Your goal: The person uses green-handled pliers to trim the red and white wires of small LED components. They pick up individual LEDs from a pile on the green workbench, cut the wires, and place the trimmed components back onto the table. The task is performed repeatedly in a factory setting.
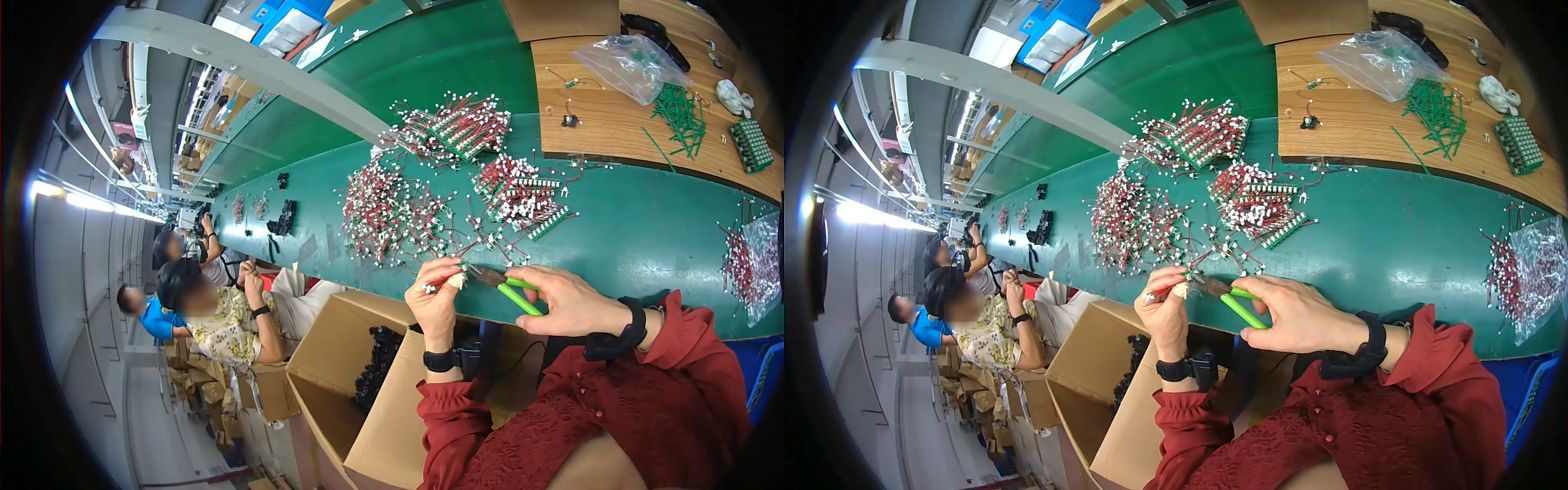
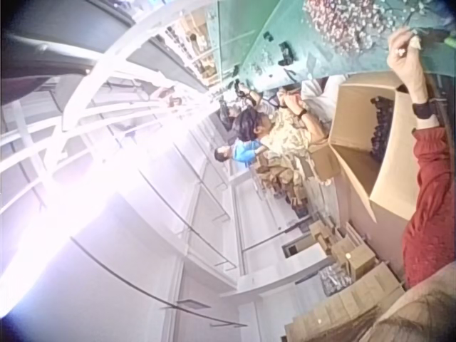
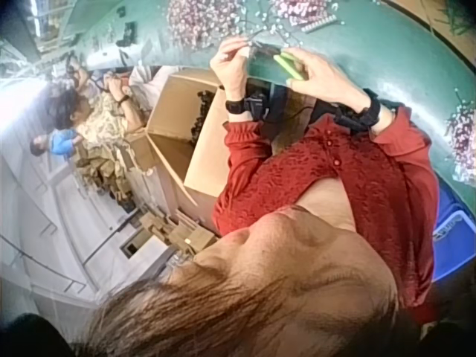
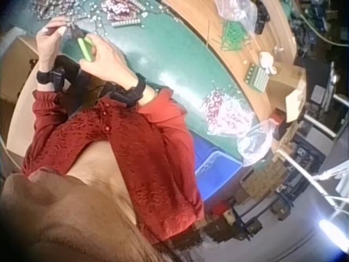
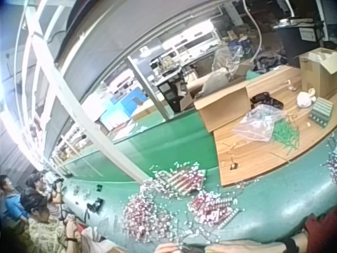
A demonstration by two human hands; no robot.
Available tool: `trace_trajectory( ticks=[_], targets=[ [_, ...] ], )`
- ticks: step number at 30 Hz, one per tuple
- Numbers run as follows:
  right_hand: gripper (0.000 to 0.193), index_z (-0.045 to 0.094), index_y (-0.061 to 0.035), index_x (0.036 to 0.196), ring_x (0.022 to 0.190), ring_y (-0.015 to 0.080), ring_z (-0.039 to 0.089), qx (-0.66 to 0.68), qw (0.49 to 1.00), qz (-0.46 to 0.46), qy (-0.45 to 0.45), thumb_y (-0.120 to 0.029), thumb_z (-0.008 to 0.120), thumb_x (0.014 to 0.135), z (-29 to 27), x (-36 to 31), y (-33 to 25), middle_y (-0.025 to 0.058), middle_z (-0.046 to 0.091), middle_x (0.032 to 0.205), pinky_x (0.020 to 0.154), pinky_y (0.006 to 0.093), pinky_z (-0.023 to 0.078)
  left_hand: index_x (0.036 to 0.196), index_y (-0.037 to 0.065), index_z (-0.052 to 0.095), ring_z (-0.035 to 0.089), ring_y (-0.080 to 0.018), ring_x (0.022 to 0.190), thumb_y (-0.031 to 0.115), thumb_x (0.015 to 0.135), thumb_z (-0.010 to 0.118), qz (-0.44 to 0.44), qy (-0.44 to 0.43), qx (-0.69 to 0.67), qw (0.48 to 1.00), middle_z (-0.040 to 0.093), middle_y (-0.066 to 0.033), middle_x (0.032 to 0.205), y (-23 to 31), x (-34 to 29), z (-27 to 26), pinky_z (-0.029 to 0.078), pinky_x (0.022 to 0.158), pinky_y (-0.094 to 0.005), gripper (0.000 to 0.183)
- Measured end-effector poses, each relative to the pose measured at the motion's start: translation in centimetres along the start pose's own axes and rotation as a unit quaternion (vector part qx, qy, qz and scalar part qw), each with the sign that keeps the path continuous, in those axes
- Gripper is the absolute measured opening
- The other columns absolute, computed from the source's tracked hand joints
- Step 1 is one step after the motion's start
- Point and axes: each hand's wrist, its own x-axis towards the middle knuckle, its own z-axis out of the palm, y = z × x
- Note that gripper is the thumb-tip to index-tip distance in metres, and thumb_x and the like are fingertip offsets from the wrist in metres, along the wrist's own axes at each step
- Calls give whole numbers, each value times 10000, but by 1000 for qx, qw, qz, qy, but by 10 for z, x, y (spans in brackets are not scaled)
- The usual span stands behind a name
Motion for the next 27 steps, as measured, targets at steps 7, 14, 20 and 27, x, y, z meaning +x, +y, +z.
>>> trace_trajectory(
  ticks=[7, 14, 20, 27],
  targets=[
    [548, 471, -14, 1146, 687, 234, 546, 77, 996, 5, -41, -249, 633, 679, -2, 2, 4, 108, 545, 820, 625, 353, 433, 793, -20, 642, 581, -180, 843, -100, 654, 649, -9, -3, 2, 1000, 622, -136, 898, 0, -2, 0, 463, 738, -258, 160],
    [485, 474, 2, 1140, 680, 187, 526, 134, 989, -16, -62, -234, 612, 739, 1, 1, 9, 50, 527, 809, 610, 316, 433, 825, -14, 630, 583, -193, 827, -72, 690, 637, -23, -22, -78, 996, 611, -132, 916, -3, -3, -2, 473, 741, -284, 147],
    [444, 449, 9, 1173, 761, 86, 481, 504, 843, 110, -152, -223, 591, 822, -7, 11, -2, -8, 501, 861, 618, 240, 414, 928, 6, 583, 571, -210, 857, -3, 770, 624, -138, 20, -398, 907, 578, -136, 1000, -16, -7, 9, 491, 777, -313, 163],
    [590, 448, 25, 1158, 759, 154, 523, 168, 982, 61, -56, -311, 653, 718, 1, 8, 5, 87, 533, 851, 659, 283, 435, 884, -16, 579, 581, -203, 899, -53, 764, 592, -131, 47, -241, 960, 588, -168, 1011, -7, -6, 9, 491, 797, -302, 126]
  ],
)
